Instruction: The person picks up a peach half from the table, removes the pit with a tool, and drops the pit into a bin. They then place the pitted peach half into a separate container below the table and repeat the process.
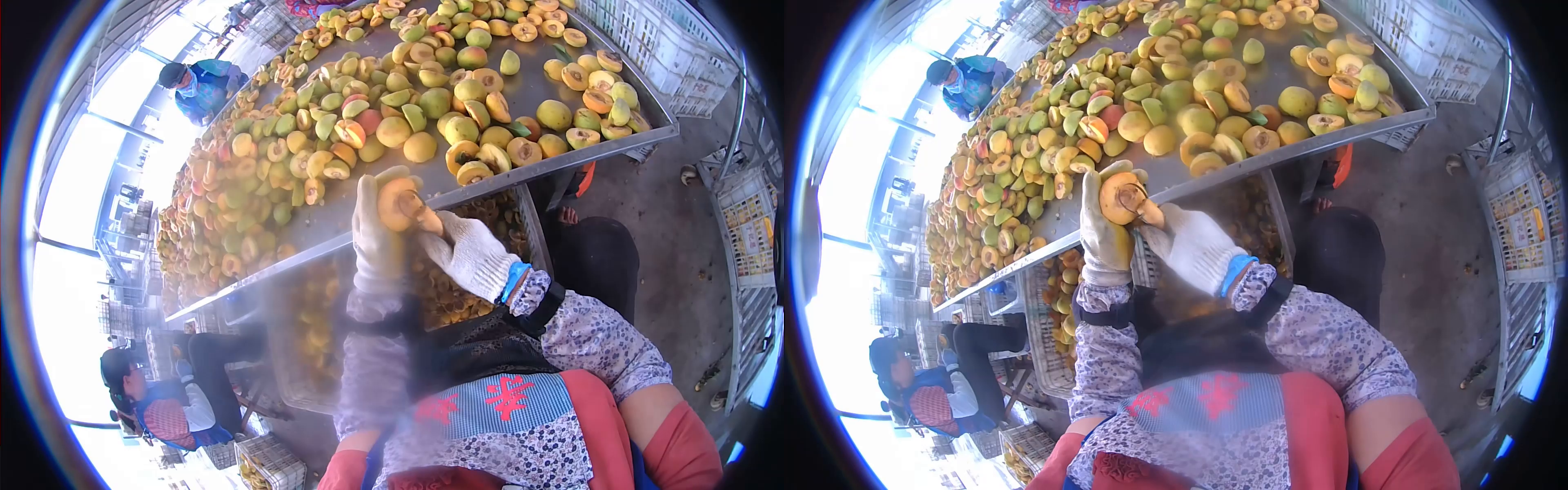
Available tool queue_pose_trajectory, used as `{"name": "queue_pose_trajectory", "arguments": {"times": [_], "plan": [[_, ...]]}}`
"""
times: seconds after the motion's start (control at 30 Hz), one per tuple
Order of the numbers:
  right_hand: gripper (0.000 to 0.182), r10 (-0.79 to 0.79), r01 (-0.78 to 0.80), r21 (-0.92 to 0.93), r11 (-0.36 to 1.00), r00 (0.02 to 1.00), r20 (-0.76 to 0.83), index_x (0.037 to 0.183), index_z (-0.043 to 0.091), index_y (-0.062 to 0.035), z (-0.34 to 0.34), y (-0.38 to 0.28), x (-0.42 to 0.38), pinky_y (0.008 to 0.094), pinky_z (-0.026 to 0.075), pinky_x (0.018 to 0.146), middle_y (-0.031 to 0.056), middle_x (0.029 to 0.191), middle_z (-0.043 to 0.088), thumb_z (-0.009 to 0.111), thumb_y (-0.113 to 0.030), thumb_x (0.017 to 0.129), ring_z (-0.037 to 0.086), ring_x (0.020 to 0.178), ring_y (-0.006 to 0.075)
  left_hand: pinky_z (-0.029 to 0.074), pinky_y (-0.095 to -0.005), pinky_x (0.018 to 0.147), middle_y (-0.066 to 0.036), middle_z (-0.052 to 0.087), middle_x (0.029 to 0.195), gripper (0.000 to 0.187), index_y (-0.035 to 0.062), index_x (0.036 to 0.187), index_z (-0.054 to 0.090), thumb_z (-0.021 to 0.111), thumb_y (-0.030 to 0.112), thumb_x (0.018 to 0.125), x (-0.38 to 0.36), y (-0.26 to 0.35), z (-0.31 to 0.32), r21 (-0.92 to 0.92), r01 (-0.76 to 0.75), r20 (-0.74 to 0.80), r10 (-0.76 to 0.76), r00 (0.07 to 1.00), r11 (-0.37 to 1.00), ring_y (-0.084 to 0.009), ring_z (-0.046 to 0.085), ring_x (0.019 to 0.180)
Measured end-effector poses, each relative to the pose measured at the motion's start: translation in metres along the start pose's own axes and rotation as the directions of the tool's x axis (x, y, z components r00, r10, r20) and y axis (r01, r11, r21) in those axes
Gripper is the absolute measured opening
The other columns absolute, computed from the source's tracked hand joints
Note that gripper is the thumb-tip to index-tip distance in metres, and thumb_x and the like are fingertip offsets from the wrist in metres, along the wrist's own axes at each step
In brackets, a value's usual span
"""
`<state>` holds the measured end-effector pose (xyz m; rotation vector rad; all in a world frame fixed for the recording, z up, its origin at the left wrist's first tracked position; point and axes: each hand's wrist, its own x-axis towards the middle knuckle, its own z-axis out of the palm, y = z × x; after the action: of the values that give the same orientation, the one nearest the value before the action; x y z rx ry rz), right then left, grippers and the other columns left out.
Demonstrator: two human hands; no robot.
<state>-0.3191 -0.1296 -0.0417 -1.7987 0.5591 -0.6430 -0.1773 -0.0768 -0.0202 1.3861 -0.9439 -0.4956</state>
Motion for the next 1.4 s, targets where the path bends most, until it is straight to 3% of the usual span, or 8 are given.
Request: {"name": "queue_pose_trajectory", "arguments": {"times": [0.37, 0.5, 0.57, 0.97, 1.03, 1.17, 1.27, 1.4], "plan": [[0.035, 0.269, -0.446, 0.553, 0.704, 0.888, 0.373, 0.106, 0.064, 0.0021, 0.006, -0.007, -0.008, 0.0377, 0.050, 0.073, 0.0189, 0.086, 0.068, 0.058, -0.032, 0.100, 0.065, 0.080, 0.0275, 0.053, -0.0324, 0.080, -0.016, 0.065, 0.108, 0.053, -0.0012, 0.121, 0.057, 0.040, 0.046, 0.105, -0.009, -0.016, 0.004, 0.532, -0.359, 0.014, 0.416, 0.909, 0.767, -0.0223, 0.063, 0.090], [0.036, 0.106, -0.126, 0.159, 0.979, 0.985, 0.134, 0.105, 0.065, 0.0016, 0.007, 0.004, -0.004, 0.0390, 0.050, 0.072, 0.0202, 0.084, 0.067, 0.056, -0.033, 0.101, 0.065, 0.079, 0.0302, 0.057, -0.0375, 0.076, -0.016, 0.065, 0.107, 0.054, -0.0001, 0.122, 0.058, 0.044, 0.049, 0.103, -0.008, 0.006, 0.007, 0.120, -0.039, -0.039, 0.044, 0.998, 0.992, -0.0253, 0.066, 0.087], [0.035, 0.117, -0.129, 0.082, 0.988, 0.984, 0.132, 0.106, 0.065, 0.0014, 0.006, -0.006, -0.005, 0.0397, 0.050, 0.071, 0.0208, 0.084, 0.067, 0.055, -0.032, 0.101, 0.066, 0.079, 0.0313, 0.057, -0.0371, 0.075, -0.014, 0.066, 0.101, 0.054, 0.0008, 0.119, 0.059, 0.049, 0.051, 0.100, -0.005, 0.022, 0.009, -0.577, 0.339, -0.018, -0.426, 0.904, 0.743, -0.0249, 0.066, 0.085], [0.047, 0.285, -0.423, 0.198, 0.884, 0.825, 0.488, 0.099, 0.065, -0.0003, 0.001, -0.013, -0.009, 0.0342, 0.048, 0.059, 0.0048, 0.070, 0.061, 0.049, -0.044, 0.102, 0.060, 0.062, 0.0210, 0.055, -0.0355, 0.059, -0.011, 0.065, 0.083, 0.048, 0.0002, 0.098, 0.063, 0.054, 0.047, 0.098, -0.008, -0.001, 0.004, -0.433, 0.288, -0.126, -0.373, 0.919, 0.855, -0.0237, 0.064, 0.067], [0.048, 0.314, -0.800, 0.408, 0.439, 0.562, 0.765, 0.092, 0.061, -0.0057, -0.006, -0.019, -0.009, 0.0290, 0.038, 0.043, -0.0010, 0.062, 0.052, 0.046, -0.050, 0.102, 0.048, 0.047, 0.0136, 0.055, -0.0361, 0.059, -0.011, 0.064, 0.082, 0.047, 0.0011, 0.097, 0.062, 0.054, 0.047, 0.098, -0.007, -0.006, 0.001, -0.448, 0.270, -0.083, -0.341, 0.937, 0.852, -0.0244, 0.064, 0.067], [0.048, 0.046, -0.910, 0.394, 0.127, 0.402, 0.914, 0.091, 0.059, -0.0087, -0.007, 0.002, -0.001, 0.0264, 0.031, 0.038, -0.0020, 0.059, 0.048, 0.046, -0.054, 0.101, 0.042, 0.043, 0.0097, 0.052, -0.0369, 0.058, -0.009, 0.061, 0.078, 0.044, 0.0045, 0.092, 0.061, 0.053, 0.047, 0.099, -0.006, 0.000, -0.001, -0.520, 0.331, 0.111, -0.322, 0.940, 0.787, -0.0251, 0.062, 0.067], [0.049, 0.413, -0.704, 0.207, 0.679, 0.600, 0.686, 0.092, 0.060, -0.0084, -0.009, -0.016, -0.005, 0.0254, 0.035, 0.039, -0.0020, 0.062, 0.051, 0.046, -0.055, 0.100, 0.047, 0.046, 0.0090, 0.049, -0.0360, 0.055, -0.011, 0.058, 0.074, 0.035, 0.0009, 0.094, 0.055, 0.048, 0.035, 0.101, -0.003, 0.011, 0.003, -0.460, 0.461, 0.085, -0.479, 0.874, 0.759, -0.0234, 0.058, 0.063], [0.048, 0.388, -0.644, 0.171, 0.746, 0.628, 0.674, 0.096, 0.061, -0.0052, 0.004, 0.003, -0.005, 0.0325, 0.046, 0.047, 0.0062, 0.066, 0.060, 0.050, -0.052, 0.099, 0.058, 0.052, 0.0213, 0.051, -0.0318, 0.056, 0.000, 0.060, 0.078, 0.031, 0.0108, 0.093, 0.060, 0.053, 0.040, 0.100, -0.009, 0.005, 0.001, -0.760, 0.348, 0.180, -0.337, 0.924, 0.549, -0.0199, 0.059, 0.067]]}}
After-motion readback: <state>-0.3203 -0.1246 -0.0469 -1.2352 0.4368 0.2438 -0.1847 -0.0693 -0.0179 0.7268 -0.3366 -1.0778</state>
